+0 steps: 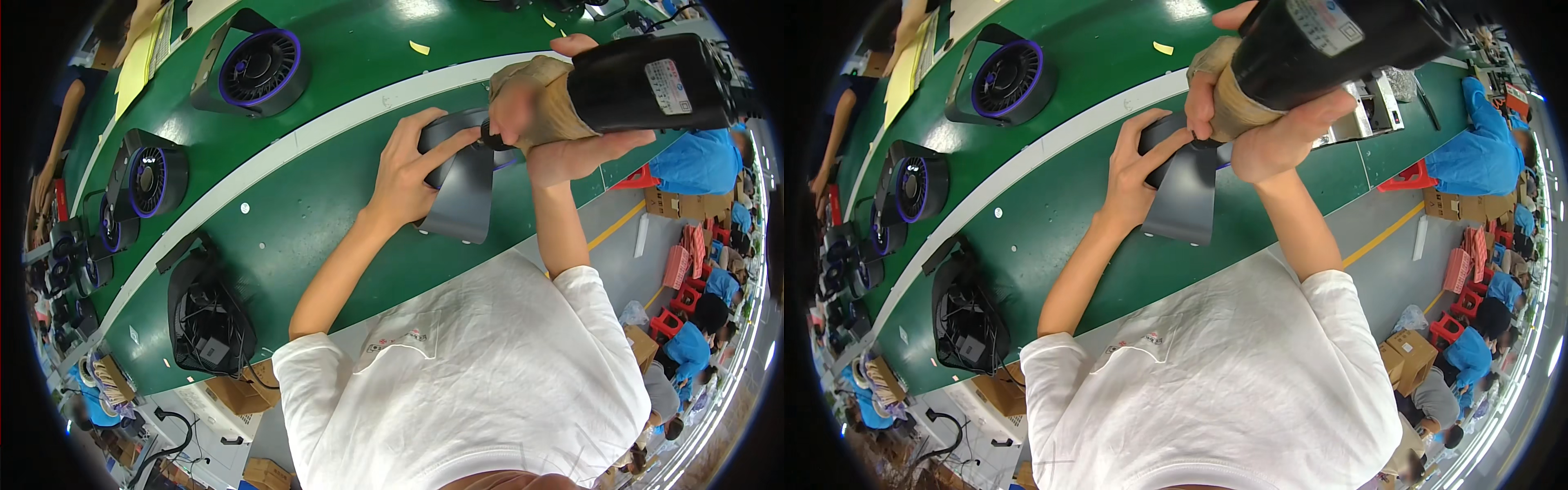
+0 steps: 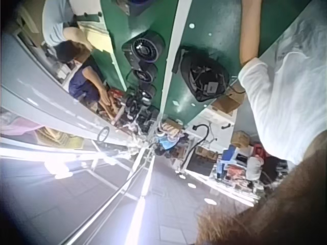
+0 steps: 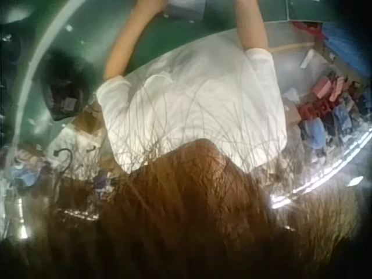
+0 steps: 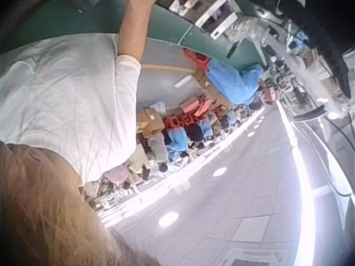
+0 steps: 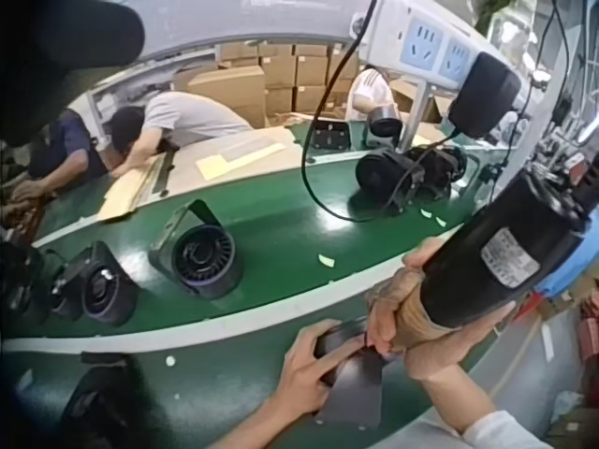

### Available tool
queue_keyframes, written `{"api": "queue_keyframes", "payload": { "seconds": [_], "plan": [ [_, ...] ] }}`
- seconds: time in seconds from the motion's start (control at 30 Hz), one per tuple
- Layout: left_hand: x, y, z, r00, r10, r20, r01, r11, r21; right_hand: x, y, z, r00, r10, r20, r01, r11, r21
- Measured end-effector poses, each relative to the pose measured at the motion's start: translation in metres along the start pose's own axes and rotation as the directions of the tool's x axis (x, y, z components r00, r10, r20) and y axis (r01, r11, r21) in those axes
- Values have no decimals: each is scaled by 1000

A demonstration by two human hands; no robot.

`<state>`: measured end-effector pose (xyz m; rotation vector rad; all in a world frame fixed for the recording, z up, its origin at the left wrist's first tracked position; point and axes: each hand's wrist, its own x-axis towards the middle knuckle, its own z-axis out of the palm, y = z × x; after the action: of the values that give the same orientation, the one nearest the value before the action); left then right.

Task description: The person attaches plastic housing components together with screws using an electric screwdriver.

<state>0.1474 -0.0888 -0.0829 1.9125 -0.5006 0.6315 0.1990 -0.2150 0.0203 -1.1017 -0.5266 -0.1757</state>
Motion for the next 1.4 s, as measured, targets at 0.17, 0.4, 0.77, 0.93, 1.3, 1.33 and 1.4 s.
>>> {"api": "queue_keyframes", "payload": {
  "seconds": [0.17, 0.4, 0.77, 0.93, 1.3, 1.33, 1.4],
  "plan": [
    [4, 0, -3, 998, -10, 57, 9, 1000, 20, -1, 2, -4, 1000, -19, 21, 19, 1000, -1],
    [5, 6, 2, 877, -458, 144, 479, 852, -210, 8, -12, -53, 986, -106, -131, 110, 993, 28],
    [-56, -33, 40, 383, -180, 906, 693, -593, -411, 0, 34, -141, 861, -372, -346, 107, 798, -593],
    [-69, -47, 53, 427, -7, 904, 516, -819, -250, 4, 17, -125, 892, -181, -413, -21, 898, -440],
    [-66, -43, 54, 413, -110, 904, 638, -674, -373, 15, -24, -38, 994, -27, -103, 24, 999, -33],
    [-65, -43, 54, 412, -108, 905, 635, -677, -370, 16, -22, -36, 998, -36, -45, 38, 998, 47],
    [-63, -42, 54, 410, -105, 906, 630, -686, -364, 15, -22, -29, 997, 6, -83, -7, 1000, -11]
  ]
}}
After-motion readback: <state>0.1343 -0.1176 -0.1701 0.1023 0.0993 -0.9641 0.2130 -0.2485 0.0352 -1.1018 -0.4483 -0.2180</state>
